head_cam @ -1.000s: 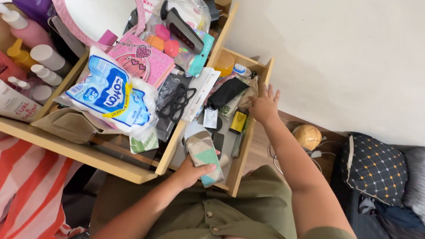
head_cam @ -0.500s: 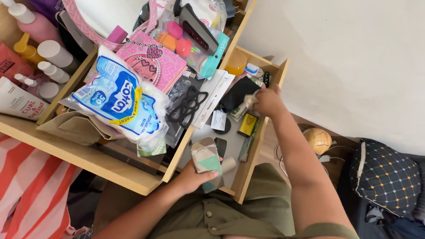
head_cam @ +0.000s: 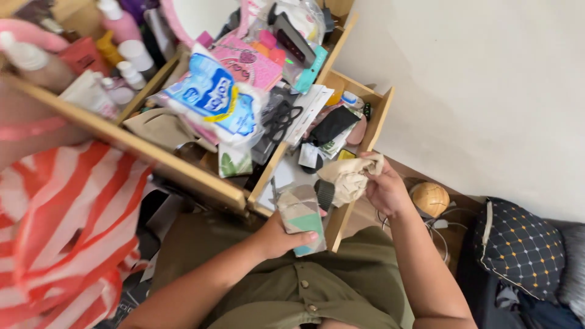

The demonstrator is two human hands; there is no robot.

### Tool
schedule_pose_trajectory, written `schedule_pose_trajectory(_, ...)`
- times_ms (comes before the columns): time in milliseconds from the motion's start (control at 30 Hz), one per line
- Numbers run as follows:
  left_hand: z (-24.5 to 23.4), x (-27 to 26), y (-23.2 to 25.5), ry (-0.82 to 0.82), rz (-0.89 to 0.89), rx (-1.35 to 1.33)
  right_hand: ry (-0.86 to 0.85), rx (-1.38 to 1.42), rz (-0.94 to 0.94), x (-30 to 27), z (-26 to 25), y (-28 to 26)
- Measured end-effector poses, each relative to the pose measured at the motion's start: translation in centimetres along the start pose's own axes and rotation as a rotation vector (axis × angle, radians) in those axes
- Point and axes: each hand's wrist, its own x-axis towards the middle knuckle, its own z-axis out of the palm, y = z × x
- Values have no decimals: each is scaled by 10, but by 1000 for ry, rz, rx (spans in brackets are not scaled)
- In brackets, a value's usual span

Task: The recorder is sorting and organizing various items within a dresser drawer and on its surface.

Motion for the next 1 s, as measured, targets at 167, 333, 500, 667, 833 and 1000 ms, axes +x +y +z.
schedule_pose_trajectory(167,23,-34,87,-63,129,91,-30,86,-153,-23,16,8)
schedule_pose_trajectory(333,25,-69,184,0,344,356,-51,58,-239,-37,74,-7)
schedule_pose_trajectory(500,-2,-69,233,111,472,712,-76,34,-303,-17,120,-22)
schedule_pose_trajectory(667,-33,-6,278,305,637,1087,-33,-74,-397,39,161,-59)
schedule_pose_trajectory(833,-90,91,290,373,729,1437,-118,-78,-459,120,162,-84)
schedule_pose_trajectory(1000,-120,153,294,154,550,1663,-156,-284,-569,201,147,-78)
